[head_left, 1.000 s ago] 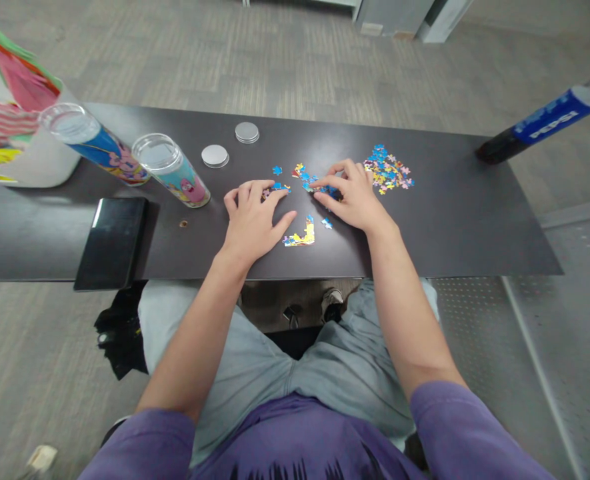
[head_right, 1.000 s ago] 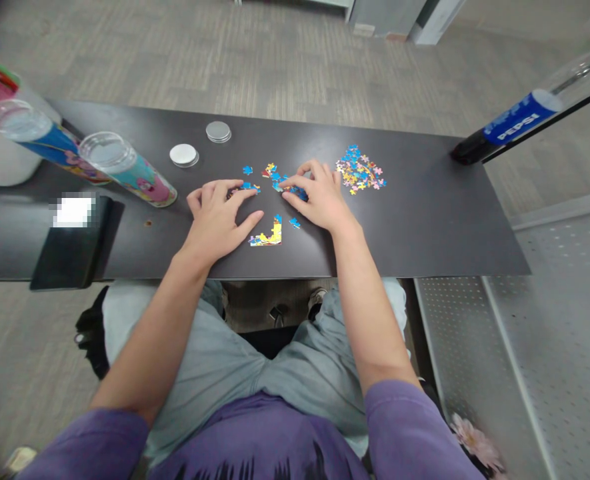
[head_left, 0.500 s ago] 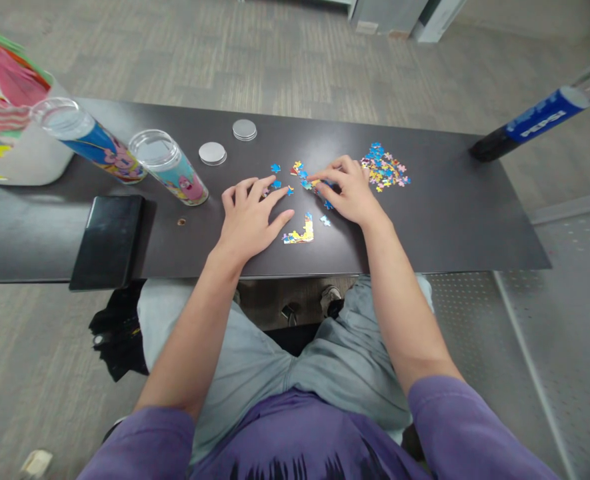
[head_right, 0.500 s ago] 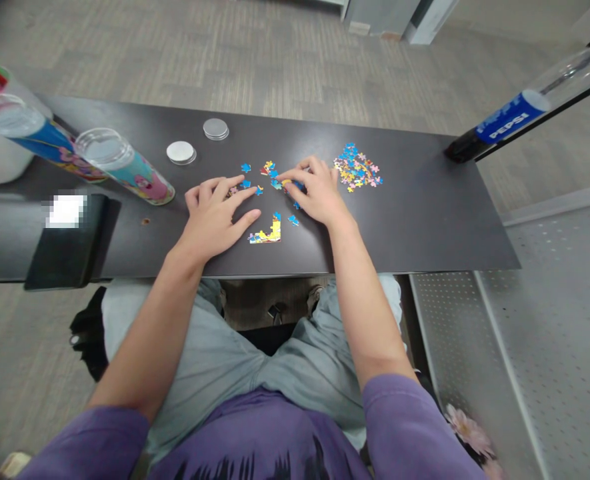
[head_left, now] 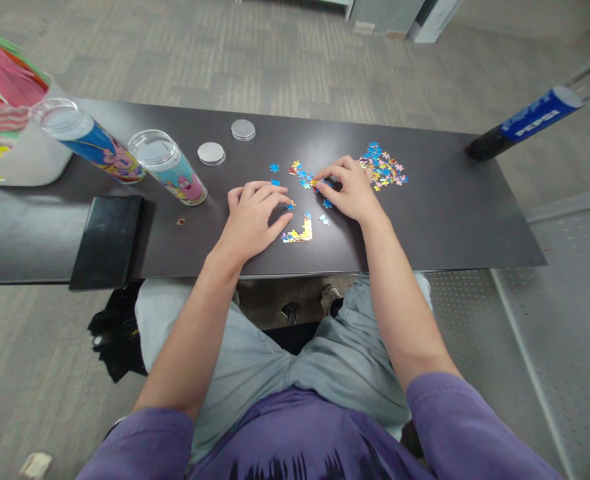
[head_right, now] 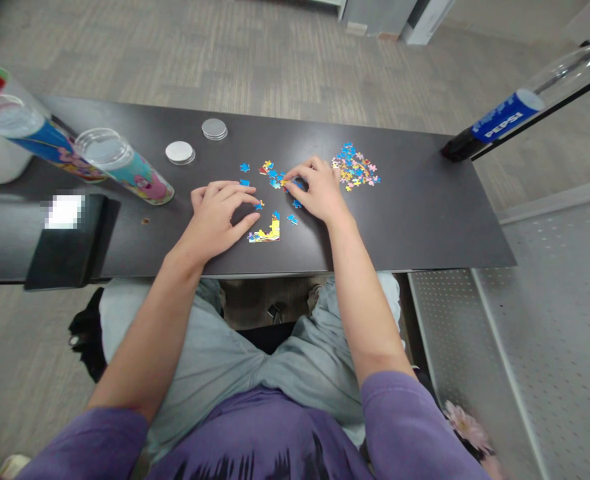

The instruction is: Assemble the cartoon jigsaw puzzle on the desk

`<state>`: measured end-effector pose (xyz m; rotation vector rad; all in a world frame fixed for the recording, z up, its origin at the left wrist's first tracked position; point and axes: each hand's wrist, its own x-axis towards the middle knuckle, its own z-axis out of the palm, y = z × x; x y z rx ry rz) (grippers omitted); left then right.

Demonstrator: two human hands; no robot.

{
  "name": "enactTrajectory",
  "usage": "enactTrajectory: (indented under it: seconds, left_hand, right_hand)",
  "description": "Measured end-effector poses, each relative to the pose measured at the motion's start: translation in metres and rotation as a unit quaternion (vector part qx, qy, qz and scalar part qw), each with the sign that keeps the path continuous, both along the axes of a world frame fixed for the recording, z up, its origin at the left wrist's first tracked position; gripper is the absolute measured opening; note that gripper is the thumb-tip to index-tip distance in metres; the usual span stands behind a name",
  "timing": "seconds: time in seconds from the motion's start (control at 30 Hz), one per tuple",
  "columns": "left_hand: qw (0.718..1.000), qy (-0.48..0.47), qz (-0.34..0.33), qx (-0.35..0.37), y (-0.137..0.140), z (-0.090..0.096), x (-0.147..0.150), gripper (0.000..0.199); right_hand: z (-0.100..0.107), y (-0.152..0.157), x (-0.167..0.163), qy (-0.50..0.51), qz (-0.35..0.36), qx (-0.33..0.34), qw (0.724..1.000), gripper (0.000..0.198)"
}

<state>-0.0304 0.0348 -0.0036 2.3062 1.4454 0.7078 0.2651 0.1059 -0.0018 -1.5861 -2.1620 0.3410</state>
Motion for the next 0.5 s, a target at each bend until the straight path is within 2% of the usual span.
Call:
enactTrajectory:
  seconds: [0.13, 0.27, 0.37, 0.5]
  left_hand:
    - [1.000, 0.003, -0.012, 0.007, 0.000, -0.003, 0.000, 0.033]
    - [1.000, -0.008, -0.005, 0.006, 0.001, 0.000, 0.000, 0.020]
    - [1.000, -0.011, 0.013, -0.011, 0.000, 0.006, -0.001, 0.019]
    - [0.998, -0.007, 0.061, -0.027, 0.000, 0.011, 0.001, 0.024]
  right_hand:
    - [0.001, 0.001, 0.000, -0.003, -0.010, -0.008, 1.000, 0.018]
    - [-0.001, 0.004, 0.003, 0.001, -0.033, 0.002, 0.999, 0.020]
    - [-0.004, 0.004, 0.006, 0.007, -0.026, 0.008, 1.000, 0.012]
    - [-0.006, 0.004, 0.008, 0.024, -0.003, 0.004, 1.000, 0.016]
